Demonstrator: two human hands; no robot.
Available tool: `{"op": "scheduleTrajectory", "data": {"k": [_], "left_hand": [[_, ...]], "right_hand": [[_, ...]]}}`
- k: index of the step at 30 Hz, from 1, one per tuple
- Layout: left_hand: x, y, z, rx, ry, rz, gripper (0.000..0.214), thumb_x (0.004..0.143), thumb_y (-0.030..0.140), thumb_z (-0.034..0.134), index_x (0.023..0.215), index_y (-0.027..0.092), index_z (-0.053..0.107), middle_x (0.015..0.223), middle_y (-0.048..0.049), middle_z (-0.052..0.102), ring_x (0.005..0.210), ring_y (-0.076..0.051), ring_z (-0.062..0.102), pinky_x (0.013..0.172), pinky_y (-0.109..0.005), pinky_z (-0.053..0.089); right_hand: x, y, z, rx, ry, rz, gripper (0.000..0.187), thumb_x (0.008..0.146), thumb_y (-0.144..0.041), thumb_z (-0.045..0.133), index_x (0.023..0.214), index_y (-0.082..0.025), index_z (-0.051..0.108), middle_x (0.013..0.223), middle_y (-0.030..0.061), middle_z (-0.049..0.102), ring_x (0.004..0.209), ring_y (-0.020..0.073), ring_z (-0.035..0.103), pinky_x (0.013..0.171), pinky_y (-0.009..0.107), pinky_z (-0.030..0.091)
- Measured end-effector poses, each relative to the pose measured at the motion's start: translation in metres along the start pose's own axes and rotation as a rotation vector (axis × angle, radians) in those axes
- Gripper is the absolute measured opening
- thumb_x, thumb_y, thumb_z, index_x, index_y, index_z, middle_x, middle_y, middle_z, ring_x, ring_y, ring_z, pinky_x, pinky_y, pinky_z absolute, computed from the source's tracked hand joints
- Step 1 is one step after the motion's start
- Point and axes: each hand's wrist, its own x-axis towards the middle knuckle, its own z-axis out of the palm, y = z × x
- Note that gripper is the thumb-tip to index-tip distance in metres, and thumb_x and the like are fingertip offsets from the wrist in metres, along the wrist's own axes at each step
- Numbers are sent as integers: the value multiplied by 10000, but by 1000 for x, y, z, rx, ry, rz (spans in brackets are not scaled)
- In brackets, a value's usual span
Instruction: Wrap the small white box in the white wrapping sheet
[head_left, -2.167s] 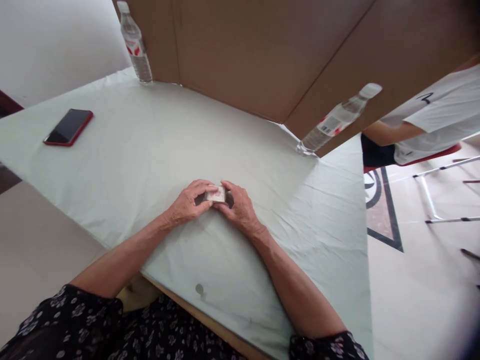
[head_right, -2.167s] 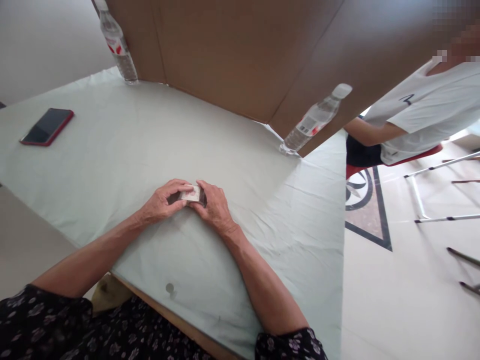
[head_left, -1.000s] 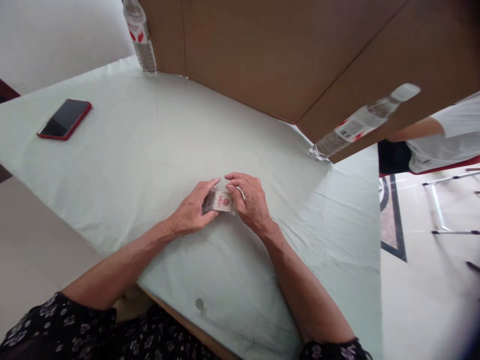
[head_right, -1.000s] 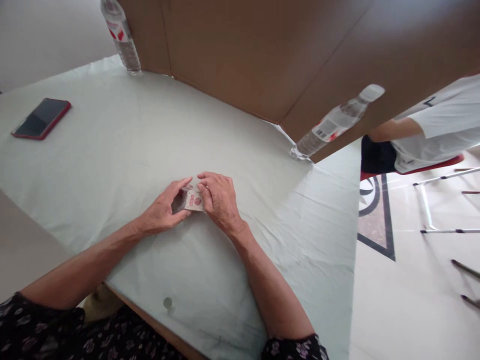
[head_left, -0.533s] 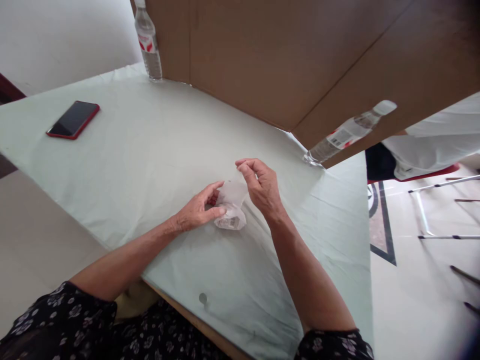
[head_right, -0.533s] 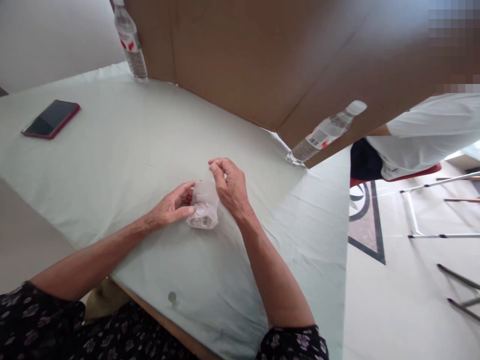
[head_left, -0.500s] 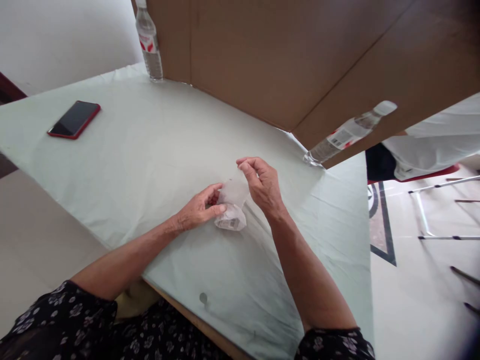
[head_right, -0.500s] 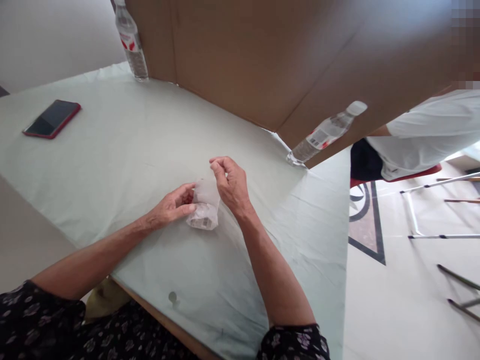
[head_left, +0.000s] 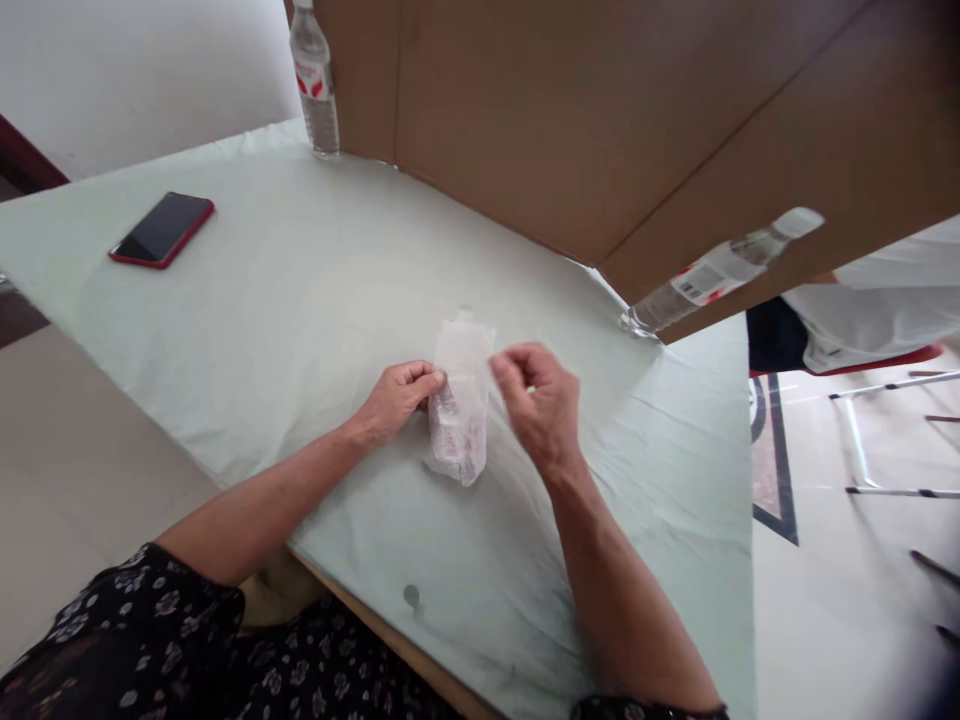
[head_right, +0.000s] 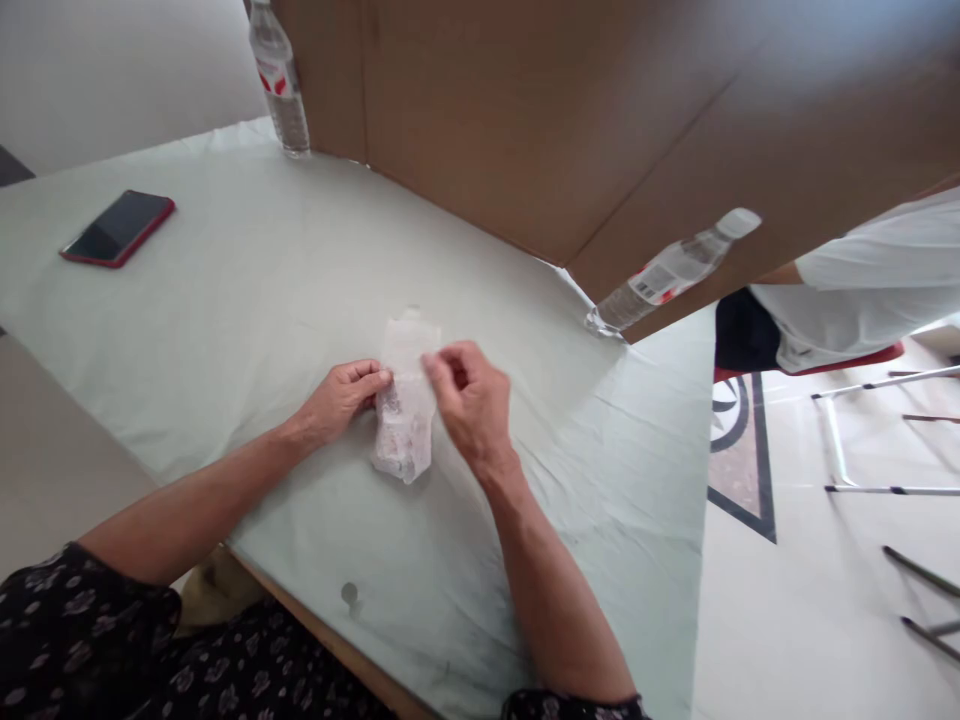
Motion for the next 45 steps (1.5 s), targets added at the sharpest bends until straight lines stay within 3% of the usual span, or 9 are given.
{"op": "scheduleTrajectory", "data": {"k": [6,11,17,24,33,36,39,41,45], "left_hand": [[1,-3,-1,-123,-4,7,320,690,421,835,794,155,690,721,8,642,668,-108,559,663,-238,462],[6,-1,-6,-33,69,34,323,727,458,764,819,162,677,762,-10,663,705,-133,586,706,-269,497],[1,7,-12,484,375,345,359,774,423,714,1026,190,609,836,6,596,731,-125,554,688,-251,458],[-10,11,-1,770,205,199,265,686,398,732,811,199,608,693,39,540,617,-119,480,595,-253,397],[1,22,-29,842,391,177,106,718,258,572,630,200,566,579,30,550,552,-125,462,548,-259,336],[3,23,-37,1008,445,177,43,724,228,593,728,206,631,656,11,639,603,-150,538,605,-284,392],[1,21,-36,1025,500,368,177,759,229,590,919,204,660,743,-3,684,657,-163,593,642,-292,452],[-4,19,-30,1026,459,586,205,803,241,569,982,191,656,835,-35,714,760,-185,637,690,-306,502],[-11,12,-15,1081,156,833,325,854,264,569,1161,176,629,1120,-112,726,1055,-253,643,918,-404,537]], "right_hand": [[-26,14,18,-215,-121,16,257,863,-463,637,944,-220,655,907,71,709,683,182,580,648,326,452],[-14,36,11,223,-66,241,204,891,-379,558,760,-230,609,691,-10,629,659,154,564,642,288,469],[-18,46,15,585,-123,537,299,828,-528,621,804,-231,594,793,29,740,654,168,639,589,294,505],[-18,37,17,704,-210,537,344,810,-569,669,821,-231,606,832,42,770,679,187,687,651,328,550],[-6,73,9,618,48,561,273,791,-482,653,818,-216,593,763,38,725,619,161,634,560,291,506],[0,85,0,471,203,518,236,745,-381,651,892,-207,588,865,52,726,683,160,632,598,297,504],[4,79,-16,248,350,321,269,761,-345,647,989,-207,610,1022,70,715,862,172,640,767,338,529],[4,65,-27,187,256,228,250,814,-376,641,1006,-216,634,1040,61,715,912,178,645,832,358,526],[2,41,-37,113,-233,192,372,810,-483,702,1067,-214,693,1080,76,738,977,220,669,855,386,531]]}}
